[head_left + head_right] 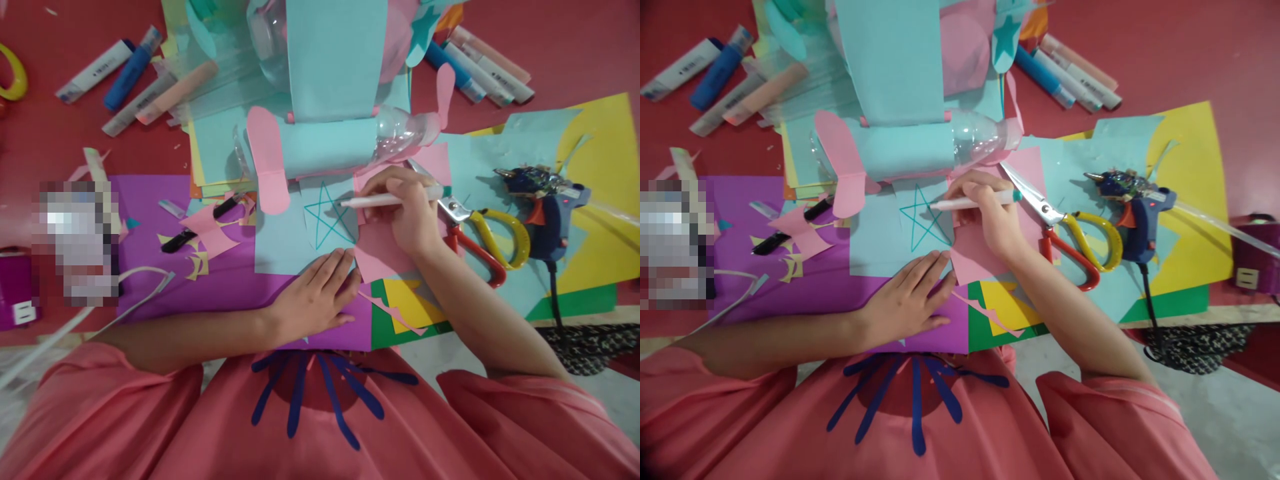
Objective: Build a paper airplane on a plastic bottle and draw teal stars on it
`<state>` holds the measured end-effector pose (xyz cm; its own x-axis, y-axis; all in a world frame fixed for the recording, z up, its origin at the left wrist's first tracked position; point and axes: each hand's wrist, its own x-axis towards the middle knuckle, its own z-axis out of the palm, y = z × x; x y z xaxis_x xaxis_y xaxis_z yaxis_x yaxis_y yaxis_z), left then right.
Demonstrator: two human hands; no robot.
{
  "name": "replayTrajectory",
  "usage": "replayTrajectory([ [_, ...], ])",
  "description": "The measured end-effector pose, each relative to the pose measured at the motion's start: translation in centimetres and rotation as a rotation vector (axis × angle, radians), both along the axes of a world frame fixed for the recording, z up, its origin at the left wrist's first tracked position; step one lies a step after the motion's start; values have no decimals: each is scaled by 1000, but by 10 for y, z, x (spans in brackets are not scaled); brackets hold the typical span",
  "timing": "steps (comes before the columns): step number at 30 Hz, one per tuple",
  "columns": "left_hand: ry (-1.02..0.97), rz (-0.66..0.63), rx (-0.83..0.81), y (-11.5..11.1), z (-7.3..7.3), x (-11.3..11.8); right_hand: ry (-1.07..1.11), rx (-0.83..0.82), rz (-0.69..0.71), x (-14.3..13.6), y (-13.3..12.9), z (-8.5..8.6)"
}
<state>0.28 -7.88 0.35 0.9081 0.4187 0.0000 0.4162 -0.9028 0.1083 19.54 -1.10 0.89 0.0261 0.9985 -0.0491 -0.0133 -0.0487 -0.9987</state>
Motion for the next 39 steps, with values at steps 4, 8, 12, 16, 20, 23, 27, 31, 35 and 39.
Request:
replayTrajectory([
  [4, 1, 0, -10, 0, 0, -1, -67, -52, 125, -1, -2, 1],
  [8, -22, 2, -4, 0, -1, -1, -172, -27, 92, -1, -5, 0],
  [12, -19, -1, -4, 1, -2, -1, -183, -4, 62, 3, -10, -2],
  [16, -29, 1, 6, 1, -1, -1, -241, -23, 166, 5, -10, 0],
  [20, -27, 6, -15, 1, -1, -1, -280, -51, 167, 3, -8, 3],
  [23, -27, 5, -49, 1, 0, 0, -325, -62, 148, 0, -9, 1],
  [27, -16, 15, -65, 1, 0, 1, -343, -44, 189, -6, -12, -3],
  [31, -28, 16, -23, 0, 0, 0, -343, -28, 197, -9, -13, -5],
  [35, -53, 18, -20, -1, -1, 0, -369, -24, 229, -9, -11, -3],
  [39, -30, 17, -39, 0, -1, 0, -387, -34, 233, -9, -11, -5],
])
